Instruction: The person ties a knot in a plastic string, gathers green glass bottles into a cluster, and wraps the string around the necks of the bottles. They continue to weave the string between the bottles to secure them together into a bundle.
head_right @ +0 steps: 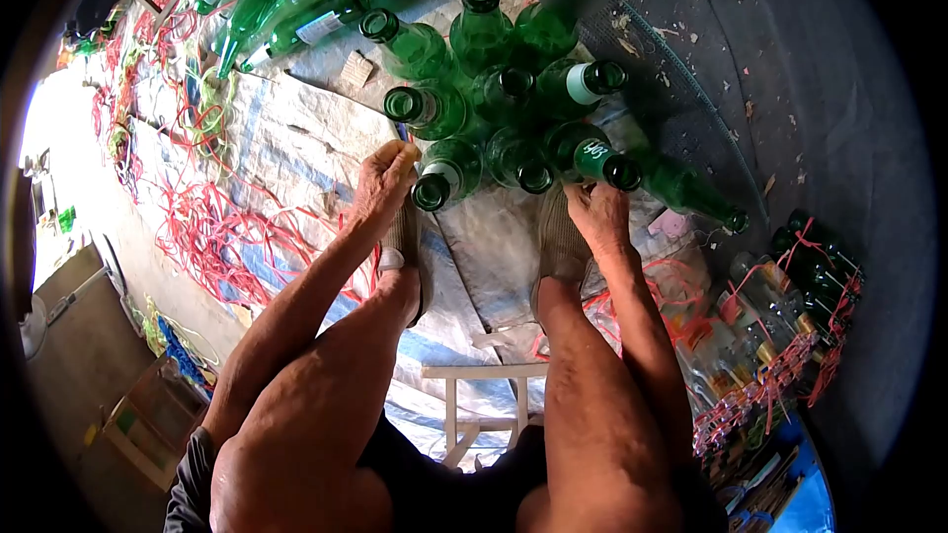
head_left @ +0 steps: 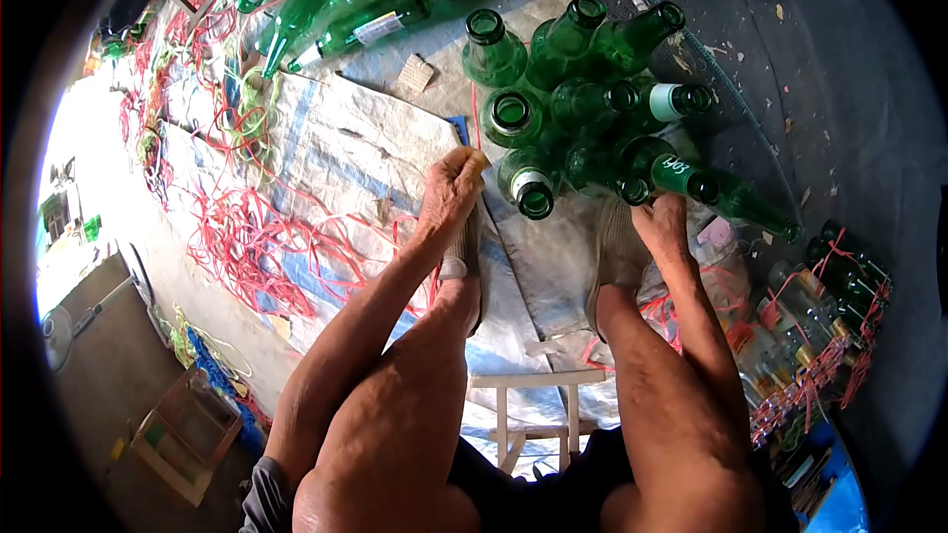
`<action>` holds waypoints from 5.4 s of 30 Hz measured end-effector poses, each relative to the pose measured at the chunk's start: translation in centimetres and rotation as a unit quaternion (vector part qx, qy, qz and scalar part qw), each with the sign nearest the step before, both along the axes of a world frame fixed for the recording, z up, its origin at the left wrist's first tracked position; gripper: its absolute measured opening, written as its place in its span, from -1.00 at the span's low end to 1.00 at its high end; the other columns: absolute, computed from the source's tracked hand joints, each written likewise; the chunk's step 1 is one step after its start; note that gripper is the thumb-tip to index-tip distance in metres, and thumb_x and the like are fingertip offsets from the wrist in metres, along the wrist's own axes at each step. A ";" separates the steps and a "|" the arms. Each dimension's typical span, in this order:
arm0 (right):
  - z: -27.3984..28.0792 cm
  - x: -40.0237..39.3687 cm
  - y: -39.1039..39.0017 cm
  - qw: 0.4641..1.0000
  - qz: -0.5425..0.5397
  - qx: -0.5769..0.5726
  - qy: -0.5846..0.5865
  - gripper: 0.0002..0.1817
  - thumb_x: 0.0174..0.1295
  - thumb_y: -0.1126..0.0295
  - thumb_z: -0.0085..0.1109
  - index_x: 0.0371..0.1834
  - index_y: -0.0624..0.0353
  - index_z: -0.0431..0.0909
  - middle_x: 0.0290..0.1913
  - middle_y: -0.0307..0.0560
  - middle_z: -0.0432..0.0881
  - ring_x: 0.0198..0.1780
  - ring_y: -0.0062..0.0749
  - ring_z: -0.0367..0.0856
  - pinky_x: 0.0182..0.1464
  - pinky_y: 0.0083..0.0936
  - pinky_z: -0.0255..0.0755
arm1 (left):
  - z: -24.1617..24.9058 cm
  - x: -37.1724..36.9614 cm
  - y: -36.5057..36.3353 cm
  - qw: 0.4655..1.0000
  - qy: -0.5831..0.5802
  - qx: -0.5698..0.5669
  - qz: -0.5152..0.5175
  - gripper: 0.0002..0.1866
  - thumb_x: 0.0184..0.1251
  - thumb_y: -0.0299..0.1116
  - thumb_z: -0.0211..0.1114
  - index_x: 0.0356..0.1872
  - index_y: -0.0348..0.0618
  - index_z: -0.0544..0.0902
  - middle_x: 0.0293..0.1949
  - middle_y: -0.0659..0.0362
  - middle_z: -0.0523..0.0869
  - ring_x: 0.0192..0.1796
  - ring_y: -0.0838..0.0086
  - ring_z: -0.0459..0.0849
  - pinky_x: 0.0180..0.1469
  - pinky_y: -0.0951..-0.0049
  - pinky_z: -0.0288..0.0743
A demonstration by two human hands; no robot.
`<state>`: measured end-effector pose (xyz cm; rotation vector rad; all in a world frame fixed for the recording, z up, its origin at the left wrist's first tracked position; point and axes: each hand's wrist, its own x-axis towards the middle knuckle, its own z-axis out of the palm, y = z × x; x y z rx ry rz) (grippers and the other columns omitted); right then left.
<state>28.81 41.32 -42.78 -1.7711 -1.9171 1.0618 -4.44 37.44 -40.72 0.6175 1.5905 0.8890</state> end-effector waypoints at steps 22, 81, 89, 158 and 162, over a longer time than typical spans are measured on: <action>0.4 -0.9 0.7 0.995 0.062 0.065 -0.047 -0.58 0.23 0.25 0.44 0.08 0.27 0.67 0.00 0.20 0.75 0.06 0.17 0.71 0.12 -0.11 0.55 | 0.3 -0.2 -1.8 0.937 -0.314 -0.143 0.059 -0.80 0.67 -0.26 0.10 -0.19 -0.10 0.57 -0.50 0.41 0.40 -0.53 0.68 0.23 -0.40 0.54 0.24; -1.3 -1.4 2.0 0.984 0.043 0.165 -0.048 -0.67 0.19 0.10 0.51 -0.28 0.17 0.78 -0.30 0.09 0.78 -0.16 0.10 0.77 -0.18 -0.05 0.62 | -7.0 5.9 -6.6 0.836 0.340 0.258 -0.345 -0.80 0.40 -0.53 0.04 -0.13 -0.30 0.64 -0.29 -0.30 0.74 -0.23 -0.24 0.73 -0.25 -0.03 0.64; 0.6 -3.4 1.5 0.990 0.000 0.136 -0.032 -0.55 0.07 -0.02 0.59 -0.26 0.16 0.78 -0.30 0.10 0.79 -0.21 0.12 0.77 -0.20 -0.08 0.65 | -7.7 5.8 -6.6 0.861 0.301 0.226 -0.342 -0.80 0.40 -0.53 0.06 -0.11 -0.32 0.63 -0.29 -0.28 0.74 -0.24 -0.24 0.74 -0.27 -0.01 0.66; -2.0 -4.9 0.5 0.994 0.022 0.108 -0.004 -0.51 0.09 0.26 0.60 0.05 0.22 0.66 -0.05 0.14 0.78 0.01 0.15 0.74 0.01 -0.09 0.64 | -4.7 6.1 -4.8 0.852 0.289 0.215 -0.380 -0.73 0.38 -0.62 0.06 0.02 -0.25 0.61 -0.15 -0.16 0.74 -0.13 -0.07 0.74 -0.09 0.05 0.65; -2.7 -5.0 1.1 0.993 0.029 0.118 0.000 -0.46 0.05 0.24 0.60 0.03 0.24 0.59 -0.16 0.20 0.76 -0.11 0.23 0.75 -0.15 -0.06 0.67 | -3.9 6.2 -4.1 0.873 0.261 0.196 -0.363 -0.74 0.45 -0.57 0.01 0.02 -0.24 0.62 -0.14 -0.18 0.74 -0.11 -0.09 0.74 -0.06 0.06 0.65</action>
